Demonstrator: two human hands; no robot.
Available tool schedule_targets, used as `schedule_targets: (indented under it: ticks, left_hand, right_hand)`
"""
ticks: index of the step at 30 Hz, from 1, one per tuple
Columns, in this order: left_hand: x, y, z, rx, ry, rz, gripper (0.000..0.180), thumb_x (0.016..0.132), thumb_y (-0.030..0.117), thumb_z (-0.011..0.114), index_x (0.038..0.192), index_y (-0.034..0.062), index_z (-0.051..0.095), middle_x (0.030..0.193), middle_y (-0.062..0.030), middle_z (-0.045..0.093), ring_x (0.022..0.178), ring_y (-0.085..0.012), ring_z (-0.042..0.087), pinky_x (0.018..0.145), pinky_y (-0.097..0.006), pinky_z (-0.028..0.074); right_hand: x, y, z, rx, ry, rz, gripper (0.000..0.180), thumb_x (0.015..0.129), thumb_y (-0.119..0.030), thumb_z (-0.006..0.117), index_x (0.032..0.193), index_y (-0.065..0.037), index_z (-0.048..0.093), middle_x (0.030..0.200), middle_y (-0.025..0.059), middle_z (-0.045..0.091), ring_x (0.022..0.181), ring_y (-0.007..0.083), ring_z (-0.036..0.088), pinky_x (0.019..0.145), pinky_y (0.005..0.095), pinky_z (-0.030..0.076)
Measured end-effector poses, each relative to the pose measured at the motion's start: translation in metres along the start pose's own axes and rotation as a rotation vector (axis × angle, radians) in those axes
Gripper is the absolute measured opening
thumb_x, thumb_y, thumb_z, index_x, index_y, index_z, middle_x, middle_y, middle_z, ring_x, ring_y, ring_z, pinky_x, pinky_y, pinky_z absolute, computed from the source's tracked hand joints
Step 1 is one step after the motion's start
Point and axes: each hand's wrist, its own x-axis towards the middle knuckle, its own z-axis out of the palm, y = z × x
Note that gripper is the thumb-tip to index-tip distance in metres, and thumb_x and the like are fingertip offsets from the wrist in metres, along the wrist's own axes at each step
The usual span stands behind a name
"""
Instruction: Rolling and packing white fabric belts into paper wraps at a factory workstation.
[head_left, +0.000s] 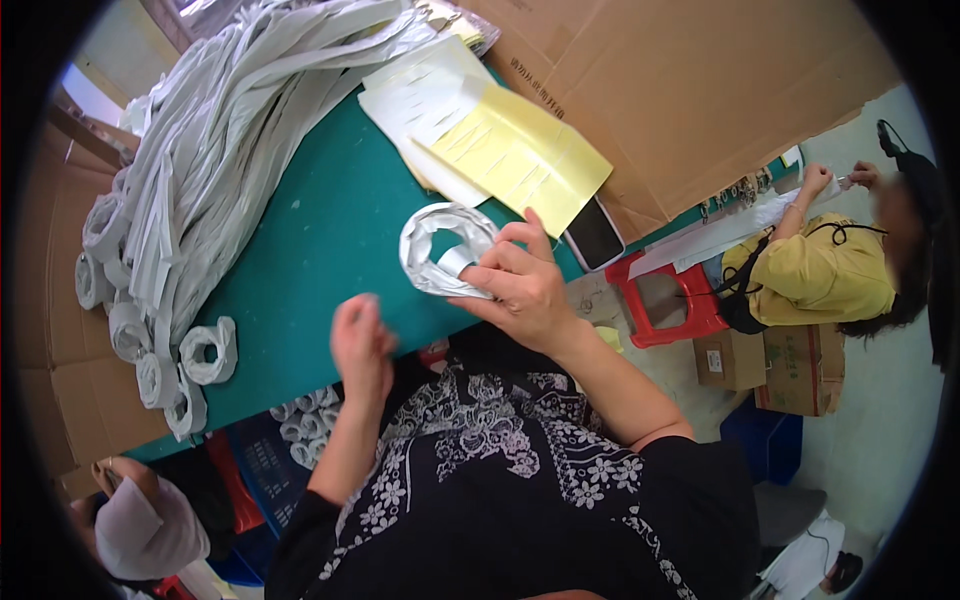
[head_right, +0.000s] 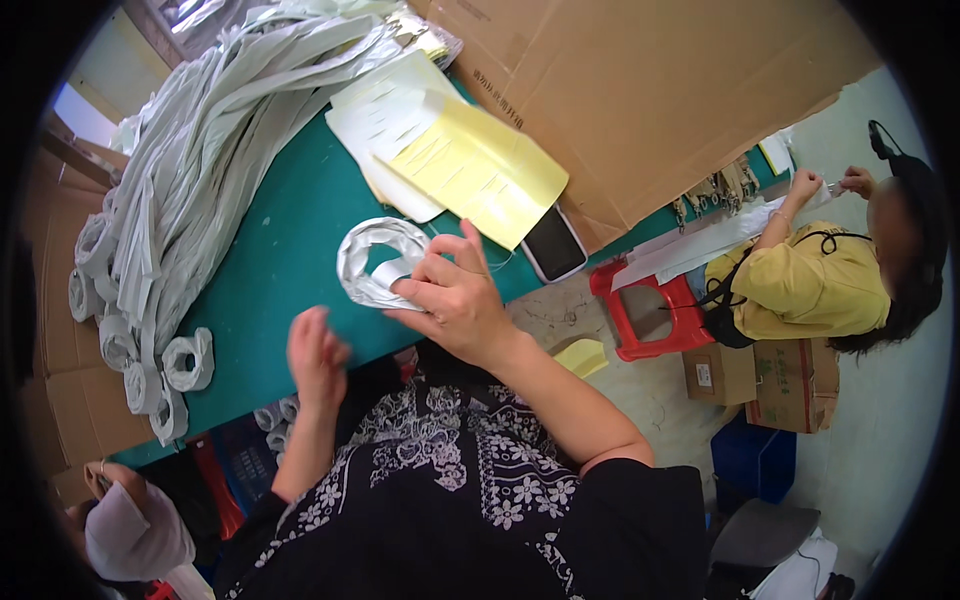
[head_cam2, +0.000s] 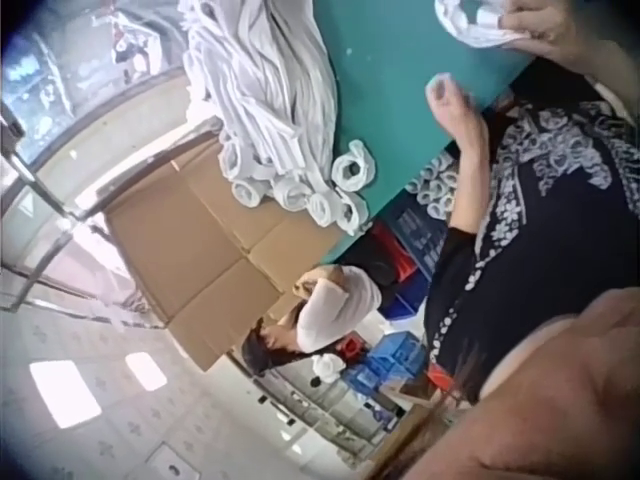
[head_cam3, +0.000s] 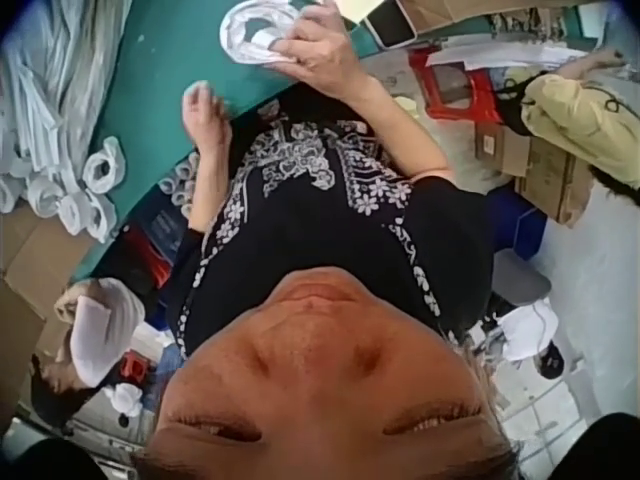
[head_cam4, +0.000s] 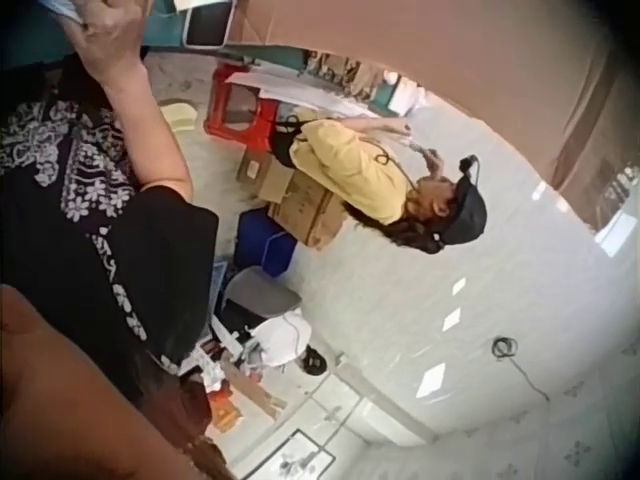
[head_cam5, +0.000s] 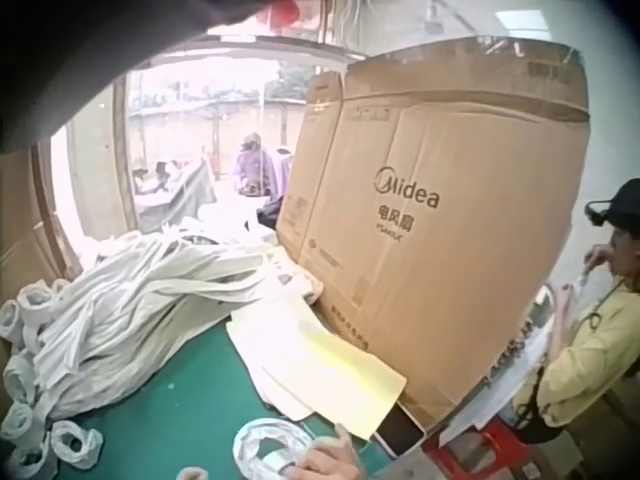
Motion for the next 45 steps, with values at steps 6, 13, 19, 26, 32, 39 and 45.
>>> schedule_targets:
  ticks: [6,13,19,26,32,39,45]
  left_hand:
    - [-0.003,0.051,0.051,1.348,-0.154,0.556,0.029,0.077,0.02,0.068,0.102,0.0093,0.059,0.047,-0.0029,0.05,0.039,-0.0137,0.051,0.041,-0.026,0.038]
    - [0.012,0.051,0.045,1.361,-0.366,0.057,0.028,0.081,0.025,0.064,0.101,0.0056,0.057,0.048,-0.007,0.055,0.039,-0.0186,0.054,0.039,-0.029,0.039]
    - [0.018,0.05,0.037,0.569,-0.351,-0.222,0.017,0.082,0.009,0.065,0.093,-0.0014,0.057,0.051,-0.0007,0.055,0.039,-0.005,0.046,0.036,-0.02,0.034]
    - [0.024,0.04,0.029,0.014,-0.322,-0.65,0.017,0.085,0.012,0.062,0.093,-0.0032,0.06,0.06,-0.0026,0.058,0.037,-0.0059,0.044,0.035,-0.019,0.036]
    - [0.02,0.032,0.028,0.53,-0.363,-0.231,0.019,0.088,0.019,0.059,0.078,0.0023,0.06,0.046,0.0005,0.048,0.031,-0.0071,0.039,0.031,-0.02,0.033]
    - [0.021,0.043,0.014,0.344,-0.352,-0.412,0.022,0.088,0.02,0.059,0.081,0.0002,0.064,0.045,0.0006,0.048,0.032,-0.0055,0.039,0.032,-0.02,0.031]
    - [0.012,0.037,0.0,0.466,-0.46,-0.184,0.011,0.084,0.009,0.062,0.09,0.0012,0.067,0.052,-0.0004,0.056,0.038,-0.0048,0.047,0.037,-0.021,0.037]
  right_hand:
    - [0.011,-0.006,-0.007,-0.279,-0.177,-0.256,0.022,0.067,-0.026,0.071,0.085,-0.015,0.063,0.079,-0.0019,0.051,0.111,0.0197,0.046,0.103,0.0642,0.011]
    - [0.009,-0.004,0.006,-0.336,-0.275,-0.402,0.016,0.07,-0.021,0.067,0.081,-0.012,0.061,0.085,0.002,0.049,0.112,0.0238,0.045,0.1,0.0655,0.016]
    - [0.013,-0.007,0.007,-0.083,-0.266,-0.298,0.019,0.065,-0.012,0.069,0.081,-0.008,0.06,0.087,0.0043,0.051,0.111,0.0264,0.046,0.092,0.0512,0.04]
    - [0.007,0.001,0.016,-0.029,-0.25,-0.329,0.022,0.063,-0.01,0.071,0.08,-0.005,0.059,0.086,0.0058,0.052,0.107,0.0283,0.05,0.083,0.0348,0.048]
    - [0.006,0.001,0.013,0.026,-0.291,-0.278,0.019,0.065,-0.01,0.069,0.08,-0.005,0.057,0.088,0.0053,0.052,0.108,0.0279,0.05,0.082,0.0338,0.049]
    - [0.011,-0.003,0.018,-0.09,-0.283,-0.417,0.022,0.064,-0.01,0.069,0.083,-0.007,0.059,0.086,0.004,0.051,0.109,0.0268,0.05,0.081,0.0328,0.049]
    - [0.016,-0.008,0.018,-0.02,-0.318,-0.293,0.021,0.065,-0.009,0.07,0.084,-0.009,0.062,0.086,0.0041,0.053,0.107,0.0282,0.051,0.081,0.0339,0.048]
